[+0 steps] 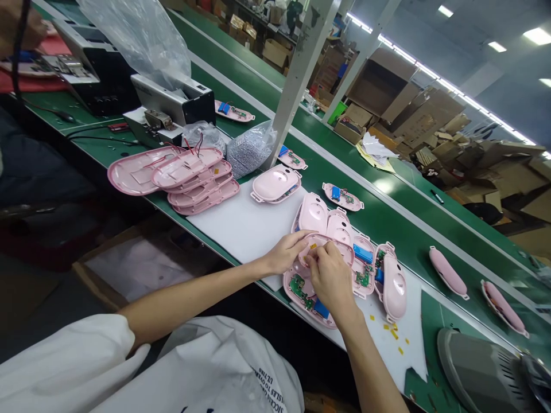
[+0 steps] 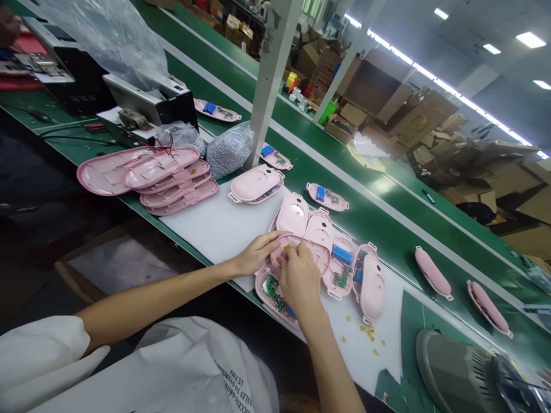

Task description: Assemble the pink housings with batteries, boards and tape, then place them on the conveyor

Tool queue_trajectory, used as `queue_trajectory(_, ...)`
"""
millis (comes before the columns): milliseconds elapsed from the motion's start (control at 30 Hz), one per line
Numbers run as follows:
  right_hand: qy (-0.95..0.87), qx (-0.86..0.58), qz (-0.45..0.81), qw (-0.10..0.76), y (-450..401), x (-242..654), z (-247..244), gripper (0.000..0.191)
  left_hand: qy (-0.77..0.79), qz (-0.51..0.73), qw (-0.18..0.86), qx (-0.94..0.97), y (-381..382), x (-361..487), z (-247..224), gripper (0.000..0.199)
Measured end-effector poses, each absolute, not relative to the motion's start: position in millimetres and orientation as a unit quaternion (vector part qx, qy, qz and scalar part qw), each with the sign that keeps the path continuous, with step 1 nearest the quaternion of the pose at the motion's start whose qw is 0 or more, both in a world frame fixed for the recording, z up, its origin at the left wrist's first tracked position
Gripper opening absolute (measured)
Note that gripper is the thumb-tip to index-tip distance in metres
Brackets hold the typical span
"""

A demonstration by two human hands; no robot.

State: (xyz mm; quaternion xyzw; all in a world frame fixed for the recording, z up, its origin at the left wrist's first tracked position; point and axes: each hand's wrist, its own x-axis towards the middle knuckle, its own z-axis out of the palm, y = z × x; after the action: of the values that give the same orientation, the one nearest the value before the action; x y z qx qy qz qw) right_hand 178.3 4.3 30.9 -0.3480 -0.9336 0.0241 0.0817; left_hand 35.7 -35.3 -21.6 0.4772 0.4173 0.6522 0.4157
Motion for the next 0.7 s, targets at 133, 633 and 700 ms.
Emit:
queue_trajectory(133, -0.928, -0.357, -0.006, 0.102, 0, 176, 30, 0.013, 0.437, 0.649, 0.401, 0.476, -38, 38, -23, 0.039)
queue_trajectory(633, -0.852, -0.443, 0.061, 0.271, 30, 208, 52, 0.039, 0.441, 0.629, 0.472, 0.432, -47, 35, -17, 0.055)
queue_trajectory(700, -0.871, -0.41, 0.01, 0.271, 30, 223, 65, 0.037, 0.447, 0.63, 0.453, 0.445, -48, 33, -19, 0.048)
